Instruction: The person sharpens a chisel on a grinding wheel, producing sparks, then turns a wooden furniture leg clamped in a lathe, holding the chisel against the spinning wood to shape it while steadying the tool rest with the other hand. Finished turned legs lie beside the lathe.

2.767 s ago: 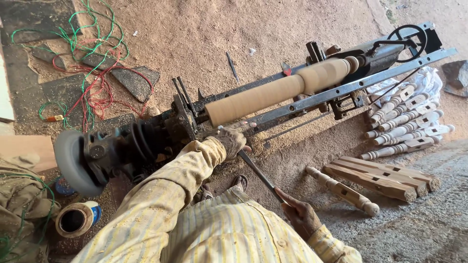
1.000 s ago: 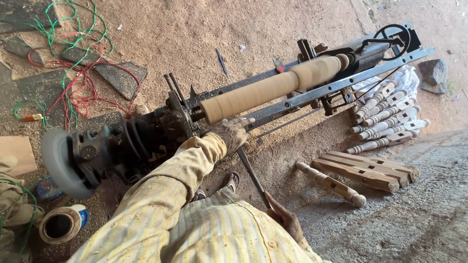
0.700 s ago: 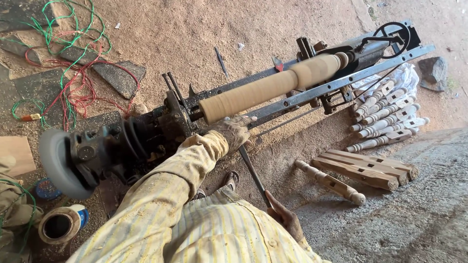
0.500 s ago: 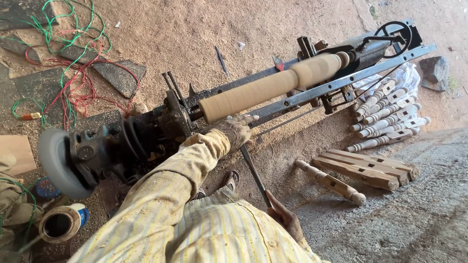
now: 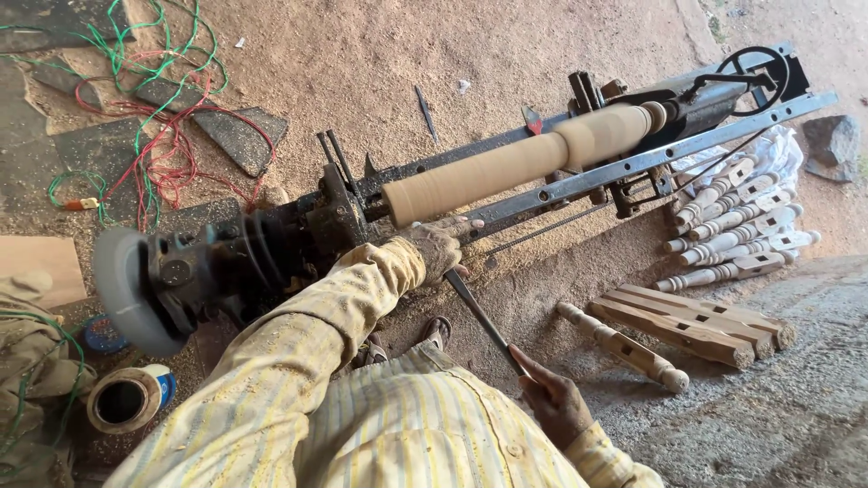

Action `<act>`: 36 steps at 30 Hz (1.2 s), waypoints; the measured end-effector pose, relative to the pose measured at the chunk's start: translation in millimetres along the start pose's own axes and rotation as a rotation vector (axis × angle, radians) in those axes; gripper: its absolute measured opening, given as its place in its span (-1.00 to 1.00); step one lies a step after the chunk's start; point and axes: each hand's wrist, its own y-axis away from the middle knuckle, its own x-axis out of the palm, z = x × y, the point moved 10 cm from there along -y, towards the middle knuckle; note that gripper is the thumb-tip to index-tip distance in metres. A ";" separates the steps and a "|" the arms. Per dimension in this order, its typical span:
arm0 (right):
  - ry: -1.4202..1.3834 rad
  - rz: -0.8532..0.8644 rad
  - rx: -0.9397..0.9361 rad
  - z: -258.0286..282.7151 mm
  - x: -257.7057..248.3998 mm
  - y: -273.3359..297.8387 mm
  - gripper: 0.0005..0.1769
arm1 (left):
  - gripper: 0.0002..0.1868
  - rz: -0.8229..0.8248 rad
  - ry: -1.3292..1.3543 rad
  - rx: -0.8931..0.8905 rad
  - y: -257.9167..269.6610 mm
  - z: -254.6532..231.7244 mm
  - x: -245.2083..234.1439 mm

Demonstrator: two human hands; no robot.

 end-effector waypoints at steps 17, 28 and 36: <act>0.057 0.096 -0.100 2.9 -4.9 -15.0 -0.37 | -0.83 0.163 -0.058 -0.001 4.7 3.8 23.5; 0.125 0.124 -0.137 5.1 -7.0 -22.1 -0.36 | -0.67 0.167 0.000 -0.032 10.0 0.2 4.0; 0.215 0.119 -0.112 12.6 -7.7 -20.8 -0.37 | -0.75 0.242 -0.063 -0.017 13.7 -5.7 -7.6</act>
